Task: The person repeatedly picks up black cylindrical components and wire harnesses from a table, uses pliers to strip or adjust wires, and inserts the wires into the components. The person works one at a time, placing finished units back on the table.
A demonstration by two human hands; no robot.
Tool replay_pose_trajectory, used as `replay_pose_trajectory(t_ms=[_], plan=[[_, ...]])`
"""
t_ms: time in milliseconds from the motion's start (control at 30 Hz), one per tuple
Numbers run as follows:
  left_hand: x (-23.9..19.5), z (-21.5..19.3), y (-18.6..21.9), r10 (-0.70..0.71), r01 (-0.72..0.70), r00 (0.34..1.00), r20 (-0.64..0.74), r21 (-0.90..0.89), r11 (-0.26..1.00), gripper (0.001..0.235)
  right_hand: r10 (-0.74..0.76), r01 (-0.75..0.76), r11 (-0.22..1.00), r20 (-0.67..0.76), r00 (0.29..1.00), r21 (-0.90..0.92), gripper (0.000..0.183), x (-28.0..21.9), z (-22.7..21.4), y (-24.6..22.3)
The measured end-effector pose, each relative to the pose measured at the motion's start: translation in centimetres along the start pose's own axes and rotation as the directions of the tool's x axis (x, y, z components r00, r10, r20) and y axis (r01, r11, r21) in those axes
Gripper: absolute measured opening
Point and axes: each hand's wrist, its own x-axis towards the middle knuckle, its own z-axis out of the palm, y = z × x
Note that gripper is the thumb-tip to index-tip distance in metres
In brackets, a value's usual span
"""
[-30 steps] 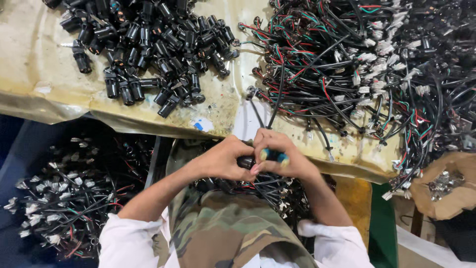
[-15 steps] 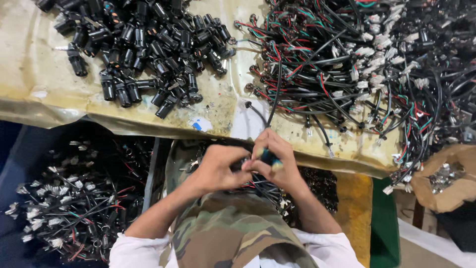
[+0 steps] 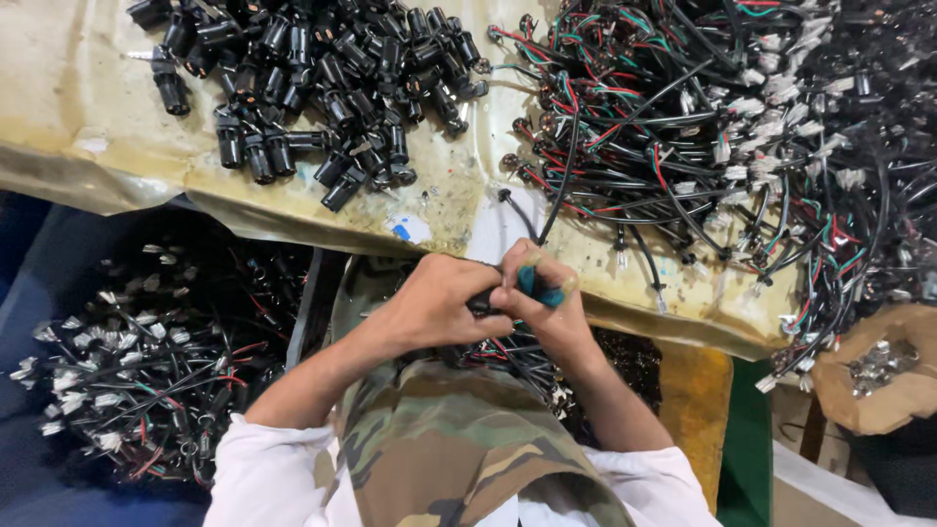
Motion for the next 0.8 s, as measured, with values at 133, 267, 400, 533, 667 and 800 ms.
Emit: replay_pose_trajectory(t_ms=[133, 267, 400, 533, 667, 800], plan=[[-0.7, 1.0, 0.3, 0.058, -0.051, 0.991, -0.121, 0.056, 0.997, 0.02, -0.245, 0.207, 0.954, -0.168, 0.955, -0.215, 0.032, -2.3, -0.3, 0.5], [-3.0, 4.2, 1.9, 0.208, -0.206, 0.977, -0.041, 0.039, 0.978, 0.027, -0.261, 0.148, 0.461, -0.025, 0.965, 0.875, 0.058, -4.7, -0.9, 0.2], [-4.1, 6.0, 2.8, 0.16, -0.158, 0.985, -0.067, 0.035, 0.987, 0.029, -0.268, 0.012, 0.337, 0.084, 0.96, 0.941, 0.056, -4.4, -0.5, 0.9], [-4.9, 6.4, 2.2, 0.215, -0.213, 0.973, -0.086, 0.036, 0.976, 0.029, -0.123, -0.128, -0.072, 0.118, 0.985, 0.989, 0.057, -3.8, -0.5, 1.7], [-4.7, 7.3, 1.7, 0.113, -0.114, 0.987, -0.113, -0.001, 0.993, 0.034, -0.137, 0.024, 0.113, -0.009, 0.991, 0.993, 0.052, -4.5, 0.2, 1.9], [-2.5, 5.5, 2.5, 0.015, -0.027, 0.993, -0.119, -0.103, 0.994, 0.026, -0.09, 0.08, 0.391, -0.048, 0.995, 0.917, 0.049, -4.0, -0.2, 2.3]])
